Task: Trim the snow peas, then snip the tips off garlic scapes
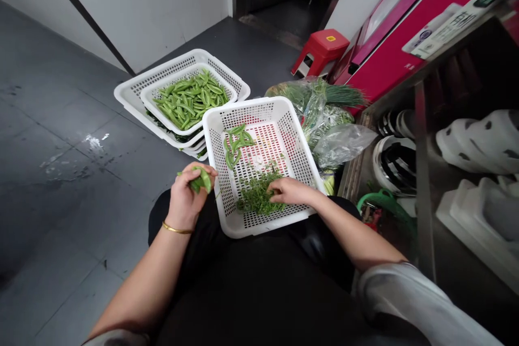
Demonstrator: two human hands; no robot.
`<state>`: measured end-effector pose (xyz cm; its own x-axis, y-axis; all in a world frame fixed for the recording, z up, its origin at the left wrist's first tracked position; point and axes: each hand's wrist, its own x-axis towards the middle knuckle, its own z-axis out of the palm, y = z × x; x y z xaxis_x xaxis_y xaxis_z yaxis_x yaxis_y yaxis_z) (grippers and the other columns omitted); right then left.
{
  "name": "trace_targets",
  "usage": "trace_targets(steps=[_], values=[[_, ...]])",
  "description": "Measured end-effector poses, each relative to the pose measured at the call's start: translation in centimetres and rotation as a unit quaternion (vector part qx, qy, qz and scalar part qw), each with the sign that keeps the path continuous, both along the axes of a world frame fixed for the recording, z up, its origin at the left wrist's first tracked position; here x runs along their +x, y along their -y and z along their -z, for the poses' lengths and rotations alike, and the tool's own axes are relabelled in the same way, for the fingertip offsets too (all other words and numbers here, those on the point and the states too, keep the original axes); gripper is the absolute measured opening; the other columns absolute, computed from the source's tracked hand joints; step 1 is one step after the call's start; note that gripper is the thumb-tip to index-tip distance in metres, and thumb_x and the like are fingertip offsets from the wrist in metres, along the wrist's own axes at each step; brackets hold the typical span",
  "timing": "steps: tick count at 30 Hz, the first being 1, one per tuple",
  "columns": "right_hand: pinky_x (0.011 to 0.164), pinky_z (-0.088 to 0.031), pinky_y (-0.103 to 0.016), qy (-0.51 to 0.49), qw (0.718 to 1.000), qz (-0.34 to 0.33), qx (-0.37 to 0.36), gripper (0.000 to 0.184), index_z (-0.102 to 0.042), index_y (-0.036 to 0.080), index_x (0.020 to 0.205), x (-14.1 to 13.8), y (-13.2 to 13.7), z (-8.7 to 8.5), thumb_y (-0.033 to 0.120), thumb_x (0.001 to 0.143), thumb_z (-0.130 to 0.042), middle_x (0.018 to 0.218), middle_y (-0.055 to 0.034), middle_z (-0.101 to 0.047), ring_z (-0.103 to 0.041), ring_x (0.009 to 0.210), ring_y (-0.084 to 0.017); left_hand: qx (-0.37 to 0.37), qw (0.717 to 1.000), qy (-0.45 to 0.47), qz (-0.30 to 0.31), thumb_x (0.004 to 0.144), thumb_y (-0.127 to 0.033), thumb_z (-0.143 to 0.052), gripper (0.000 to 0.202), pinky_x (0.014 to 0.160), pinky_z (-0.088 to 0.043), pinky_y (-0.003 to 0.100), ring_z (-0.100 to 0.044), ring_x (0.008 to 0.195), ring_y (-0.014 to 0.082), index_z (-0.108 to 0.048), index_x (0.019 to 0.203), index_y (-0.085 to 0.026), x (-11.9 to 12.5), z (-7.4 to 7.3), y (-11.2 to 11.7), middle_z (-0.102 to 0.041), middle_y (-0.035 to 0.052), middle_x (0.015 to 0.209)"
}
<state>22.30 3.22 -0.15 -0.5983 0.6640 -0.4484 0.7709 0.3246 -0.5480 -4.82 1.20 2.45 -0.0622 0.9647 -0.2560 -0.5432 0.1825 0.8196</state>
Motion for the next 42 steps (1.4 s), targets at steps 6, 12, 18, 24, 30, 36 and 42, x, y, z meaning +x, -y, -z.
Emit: trace_targets(steps=[6, 12, 18, 24, 30, 36, 42], values=[[0.076, -0.047, -0.036, 0.186, 0.968, -0.035, 0.166, 0.034, -0.052, 0.019, 0.122, -6.4, -6.4, 2.9, 0.018, 0.092, -0.038, 0.114, -0.0162, -0.059, -0.062, 0.095, -0.026, -0.072, 0.977, 0.161, 0.117, 0.063, -0.024, -0.066, 0.025, 0.053, -0.050, 0.031, -0.059, 0.054, 0.0161, -0.067, 0.087, -0.018, -0.1, 1.3, -0.9, -0.065, 0.0044, 0.065], [0.082, -0.045, -0.036, 0.147, 0.977, -0.048, 0.151, 0.033, -0.051, 0.016, 0.120, -10.7, -10.4, 6.9, 0.013, 0.091, -0.038, 0.121, -0.0168, -0.055, -0.060, 0.100, -0.024, -0.094, 0.969, 0.082, 0.213, 0.067, -0.022, -0.074, 0.016, 0.034, -0.022, 0.014, -0.028, 0.034, 0.0025, -0.060, 0.068, -0.014, 1.1, 2.3, -0.1, -0.036, -0.0081, 0.043], [0.071, -0.043, -0.026, 0.081, 0.987, 0.002, 0.140, 0.020, -0.056, 0.016, 0.101, -6.6, -5.8, 4.2, 0.031, 0.089, -0.051, 0.098, -0.0073, -0.064, -0.061, 0.085, -0.017, -0.126, 0.959, -0.156, 0.201, 0.063, -0.031, -0.077, 0.024, 0.032, -0.021, 0.018, -0.033, 0.032, 0.0045, -0.067, 0.074, -0.012, 2.5, 3.6, 0.0, -0.050, -0.0033, 0.045], [0.056, -0.038, -0.020, -0.182, 0.971, 0.150, 0.038, 0.018, -0.051, 0.019, 0.074, -5.3, 1.5, 0.6, 0.032, 0.082, -0.059, 0.060, 0.0054, -0.056, -0.054, 0.056, -0.009, -0.064, 0.963, -0.168, 0.203, 0.062, -0.030, -0.079, 0.022, 0.035, -0.023, 0.017, -0.036, 0.036, 0.0049, -0.063, 0.066, -0.015, 4.6, 3.7, 0.8, -0.043, -0.0064, 0.044], [0.054, -0.041, -0.022, -0.178, 0.962, 0.197, -0.054, 0.033, -0.048, 0.019, 0.063, -0.8, 1.2, 0.0, 0.040, 0.088, -0.049, 0.057, 0.0024, -0.058, -0.057, 0.053, -0.011, -0.092, 0.978, -0.077, 0.170, 0.064, -0.028, -0.078, 0.023, 0.033, -0.016, 0.016, -0.029, 0.032, 0.0022, -0.060, 0.064, -0.013, 4.0, 2.4, 0.8, -0.041, -0.0072, 0.039], [0.061, -0.037, -0.025, 0.030, 0.989, 0.079, 0.120, 0.032, -0.064, 0.019, 0.078, 0.0, 1.5, -2.4, 0.051, 0.080, -0.061, 0.073, -0.0050, -0.065, -0.059, 0.070, -0.017, -0.094, 0.982, -0.043, 0.160, 0.064, -0.025, -0.076, 0.027, 0.032, -0.017, 0.016, -0.029, 0.031, 0.0023, -0.068, 0.085, -0.009, 3.6, 2.4, 0.5, -0.041, -0.0074, 0.039], [0.065, -0.038, -0.023, -0.173, 0.966, 0.000, 0.194, 0.023, -0.060, 0.017, 0.077, -3.4, 2.7, -1.5, 0.027, 0.092, -0.046, 0.077, -0.0040, -0.063, -0.057, 0.074, -0.014, -0.122, 0.966, -0.093, 0.207, 0.066, -0.043, -0.071, 0.036, 0.033, -0.016, 0.018, -0.026, 0.033, 0.0031, -0.062, 0.081, -0.011, 4.3, 3.4, 0.4, -0.048, -0.0045, 0.048]])
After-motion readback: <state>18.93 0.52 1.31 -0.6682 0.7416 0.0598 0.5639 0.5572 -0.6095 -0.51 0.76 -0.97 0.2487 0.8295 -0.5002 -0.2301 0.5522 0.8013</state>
